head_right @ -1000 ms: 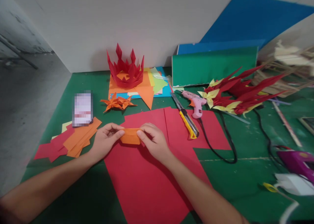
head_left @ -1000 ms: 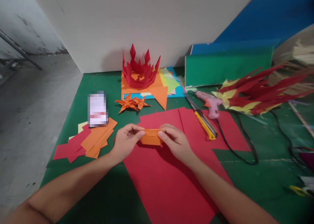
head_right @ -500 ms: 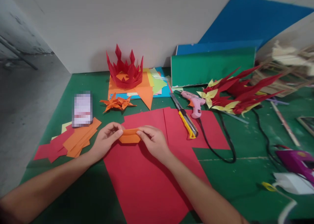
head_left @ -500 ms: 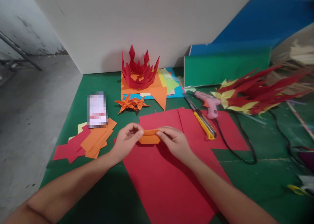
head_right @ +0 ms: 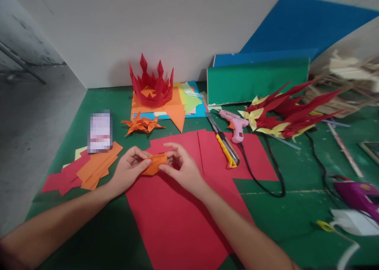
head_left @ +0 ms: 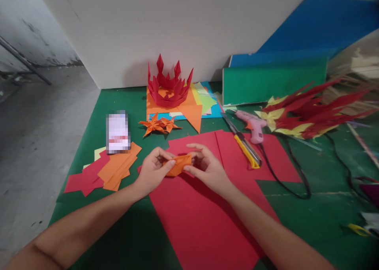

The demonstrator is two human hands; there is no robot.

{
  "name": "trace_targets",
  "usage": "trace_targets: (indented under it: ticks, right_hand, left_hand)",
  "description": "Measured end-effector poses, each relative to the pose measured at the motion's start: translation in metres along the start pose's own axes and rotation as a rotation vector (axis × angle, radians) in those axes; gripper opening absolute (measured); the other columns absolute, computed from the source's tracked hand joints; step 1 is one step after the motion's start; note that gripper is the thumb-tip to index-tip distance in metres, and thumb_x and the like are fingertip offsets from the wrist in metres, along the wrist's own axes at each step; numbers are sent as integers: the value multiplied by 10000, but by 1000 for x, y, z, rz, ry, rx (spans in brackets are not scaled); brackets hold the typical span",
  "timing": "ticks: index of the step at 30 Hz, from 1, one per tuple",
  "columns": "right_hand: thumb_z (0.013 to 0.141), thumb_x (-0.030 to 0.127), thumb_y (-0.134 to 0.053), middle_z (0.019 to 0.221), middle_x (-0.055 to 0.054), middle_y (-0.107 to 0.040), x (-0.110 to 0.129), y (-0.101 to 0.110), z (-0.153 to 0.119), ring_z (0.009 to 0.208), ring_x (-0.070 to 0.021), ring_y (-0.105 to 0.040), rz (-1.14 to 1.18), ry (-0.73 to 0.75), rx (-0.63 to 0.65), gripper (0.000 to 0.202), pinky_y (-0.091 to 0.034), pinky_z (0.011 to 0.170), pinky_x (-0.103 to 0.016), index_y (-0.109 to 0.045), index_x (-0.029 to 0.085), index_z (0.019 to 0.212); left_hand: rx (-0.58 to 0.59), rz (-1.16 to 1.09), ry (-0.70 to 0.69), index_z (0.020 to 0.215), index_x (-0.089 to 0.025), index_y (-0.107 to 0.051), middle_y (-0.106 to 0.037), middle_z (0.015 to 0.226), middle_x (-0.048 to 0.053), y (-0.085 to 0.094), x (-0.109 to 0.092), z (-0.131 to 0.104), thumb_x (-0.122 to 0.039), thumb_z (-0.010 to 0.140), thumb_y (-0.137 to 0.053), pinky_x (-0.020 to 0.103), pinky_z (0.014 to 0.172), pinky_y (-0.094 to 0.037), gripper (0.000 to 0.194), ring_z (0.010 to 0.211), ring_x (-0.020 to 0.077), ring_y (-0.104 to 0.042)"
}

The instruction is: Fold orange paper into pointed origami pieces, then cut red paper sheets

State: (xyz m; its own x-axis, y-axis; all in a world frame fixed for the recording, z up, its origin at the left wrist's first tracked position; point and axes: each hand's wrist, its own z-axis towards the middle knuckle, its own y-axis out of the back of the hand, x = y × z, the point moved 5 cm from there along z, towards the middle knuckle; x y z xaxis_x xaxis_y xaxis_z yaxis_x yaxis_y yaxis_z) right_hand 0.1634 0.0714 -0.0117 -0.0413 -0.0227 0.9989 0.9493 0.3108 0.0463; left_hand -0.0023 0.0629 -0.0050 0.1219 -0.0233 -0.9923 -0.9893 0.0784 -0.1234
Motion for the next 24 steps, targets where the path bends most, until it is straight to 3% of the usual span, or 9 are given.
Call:
trace_targets:
  ticks: [3,6,13,16,20,24]
  right_hand:
    - [740,378,-716,786,-3,-609,-4,-1,0,692,-133,-594,1,-34,-1,291,-506,637,-278,-553,219,923]
    - [731,407,-716,725,6,-585,-3,2,0,619,-122,-561,-52,-41,-51,264,-493,575,-270,-554,208,792]
    - [736,429,-701,756,-16,-616,0,3,-2,650,-141,-589,-99,-6,-100,261,-522,585,-286,-573,211,797]
    - [754,402,-692,777,-31,-646,0,3,-3,650,-149,-597,-143,9,-92,211,-520,570,-287,-613,214,812]
    - [763,367,-690,776,-34,-673,1,4,-4,658,-159,-615,-162,8,-88,163,-525,579,-297,-650,216,809]
    - [773,350,-682,771,-35,-670,0,3,-4,656,-159,-613,-181,-4,-75,141,-518,563,-290,-660,216,812]
  left_hand:
    - [-17,27,-75,707,-188,-529,-630,802,27,1,-2,-1,-340,753,-694,257,679,-520,229,767,134,-621]
    - [19,195,-135,760,-198,-669,-622,898,61,-1,-6,-2,-279,797,-635,267,697,-517,96,866,165,-618]
    - [50,366,-148,886,-222,-731,-656,882,62,-1,-10,-4,-261,825,-608,280,690,-511,143,824,170,-619]
    - [46,377,-161,910,-225,-716,-680,871,57,-1,-8,-4,-258,832,-610,302,751,-511,135,852,178,-622]
    - [88,363,-184,969,-223,-697,-665,910,66,-4,-7,-4,-232,844,-586,280,704,-508,168,850,174,-619]
    - [103,391,-177,903,-222,-715,-679,883,63,-5,-8,-4,-215,850,-575,289,693,-510,150,806,174,-634]
